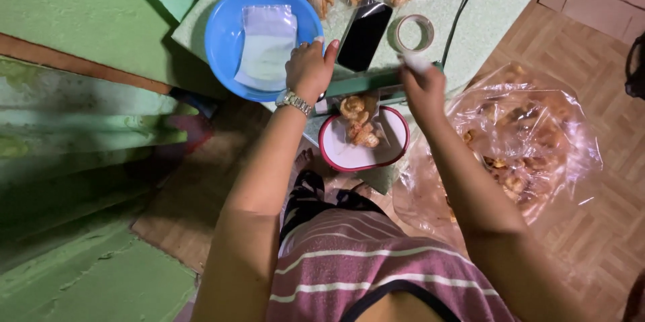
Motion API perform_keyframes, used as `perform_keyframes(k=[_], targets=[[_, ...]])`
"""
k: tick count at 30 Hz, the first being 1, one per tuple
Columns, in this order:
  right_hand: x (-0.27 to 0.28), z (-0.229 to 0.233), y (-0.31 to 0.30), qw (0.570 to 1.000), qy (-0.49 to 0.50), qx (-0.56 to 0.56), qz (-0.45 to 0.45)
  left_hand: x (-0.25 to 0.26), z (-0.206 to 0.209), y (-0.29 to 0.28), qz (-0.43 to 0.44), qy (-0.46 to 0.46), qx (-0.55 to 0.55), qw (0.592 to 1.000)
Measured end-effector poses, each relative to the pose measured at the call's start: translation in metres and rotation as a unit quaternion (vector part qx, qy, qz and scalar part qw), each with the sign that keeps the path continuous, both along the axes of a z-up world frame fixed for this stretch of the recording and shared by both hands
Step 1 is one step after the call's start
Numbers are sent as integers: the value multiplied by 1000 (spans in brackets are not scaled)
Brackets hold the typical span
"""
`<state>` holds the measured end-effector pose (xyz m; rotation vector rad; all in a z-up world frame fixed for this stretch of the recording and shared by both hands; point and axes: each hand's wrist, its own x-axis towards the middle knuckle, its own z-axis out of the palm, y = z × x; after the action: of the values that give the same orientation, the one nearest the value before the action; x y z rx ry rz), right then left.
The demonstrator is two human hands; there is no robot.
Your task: Filling small plastic bags with snacks using a scoop, weighing them on a scale, and sealing them with a manual heat sealer.
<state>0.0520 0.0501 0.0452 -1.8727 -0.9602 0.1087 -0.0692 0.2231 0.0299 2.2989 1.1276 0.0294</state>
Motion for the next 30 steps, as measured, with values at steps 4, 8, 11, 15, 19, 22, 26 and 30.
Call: perform_keyframes(k=[4,8,11,15,19,22,26,30], targets=[[-19,-19,-40,932,201,-300,-37,0,5,-1,0,1,-2,1000],[-28,-69,-48,838,516,-176,19,-2,14,-3,3,-1,-18,1000],[-50,-12,-25,800,588,-110,42,0,16,-2,9,9,-29,999],[-55,-22,-25,770,623,-133,34,-4,20,-3,5,-23,-39,999],[-58,-25,-27,784,611,-102,40,-3,15,-3,1,-14,-34,999],[-62,-35,-29,779,622,-53,60,-3,16,-4,-1,-15,-29,999],[-68,-40,-31,786,614,-40,59,-5,18,-10,-1,-14,-7,1000],[-71,-46,-33,793,606,-14,63,-3,20,-15,-9,-16,18,1000]])
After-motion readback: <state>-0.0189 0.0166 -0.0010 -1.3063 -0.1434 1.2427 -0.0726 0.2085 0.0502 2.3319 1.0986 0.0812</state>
